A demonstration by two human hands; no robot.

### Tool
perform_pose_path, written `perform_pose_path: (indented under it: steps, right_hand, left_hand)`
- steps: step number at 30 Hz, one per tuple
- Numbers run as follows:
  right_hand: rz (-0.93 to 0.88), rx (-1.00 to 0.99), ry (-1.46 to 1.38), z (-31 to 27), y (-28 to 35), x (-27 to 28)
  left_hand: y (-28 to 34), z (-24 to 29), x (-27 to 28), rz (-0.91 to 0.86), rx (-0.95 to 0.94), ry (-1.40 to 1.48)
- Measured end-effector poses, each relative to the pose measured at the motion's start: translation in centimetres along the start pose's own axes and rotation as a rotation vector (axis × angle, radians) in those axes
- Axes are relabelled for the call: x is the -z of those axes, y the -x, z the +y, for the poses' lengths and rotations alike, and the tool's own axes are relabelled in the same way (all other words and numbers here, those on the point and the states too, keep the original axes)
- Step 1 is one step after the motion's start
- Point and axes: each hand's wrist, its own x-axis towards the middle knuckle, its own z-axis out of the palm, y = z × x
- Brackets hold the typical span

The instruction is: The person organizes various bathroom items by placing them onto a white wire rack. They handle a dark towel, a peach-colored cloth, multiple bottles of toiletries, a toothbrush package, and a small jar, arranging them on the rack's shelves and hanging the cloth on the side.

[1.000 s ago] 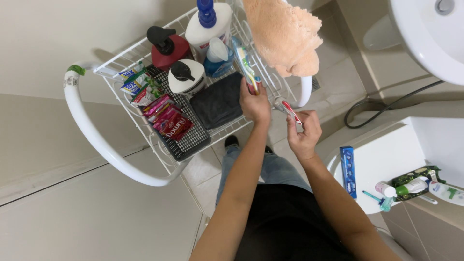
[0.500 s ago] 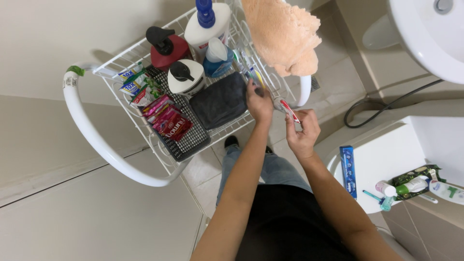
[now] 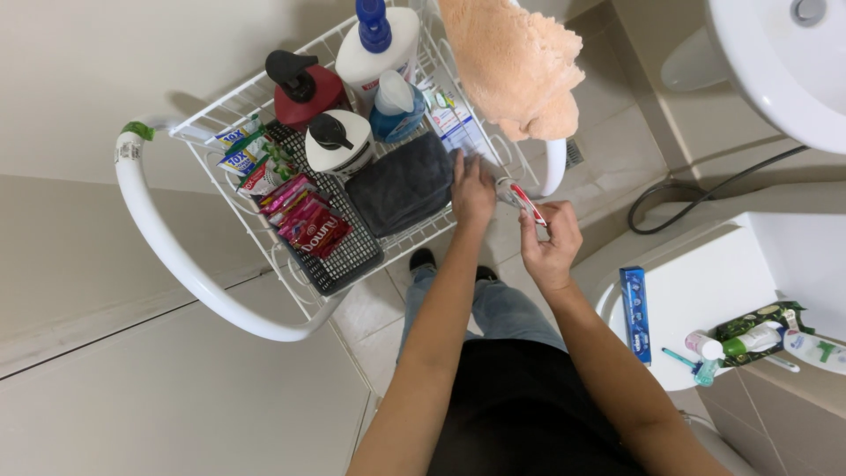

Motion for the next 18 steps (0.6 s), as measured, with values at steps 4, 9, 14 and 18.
perform_pose_path:
  steps: [4, 9, 14, 18]
  right_hand:
    - [0.003, -0.006, 0.006, -0.3, -0.3, 0.1]
    - [0.0, -0.003, 0.014, -0.4, -0.6, 0.5]
    - [-0.002, 0.025, 0.003, -1.1, -1.0, 0.6]
    - [0.001, 0.035, -0.016, -1.3, -1.1, 0.3]
  left_hand:
    - [1.3, 0.2, 2.3, -0.174, -0.115, -0.082]
    - [0.3, 1.0, 2.9, -0.24, -0.16, -0.208]
    - [-1.1, 1.0, 2.8, -0.335, -0.098, -0.369]
    - [-0.9, 1.8, 3.3, -0.333, -0.104, -0.415]
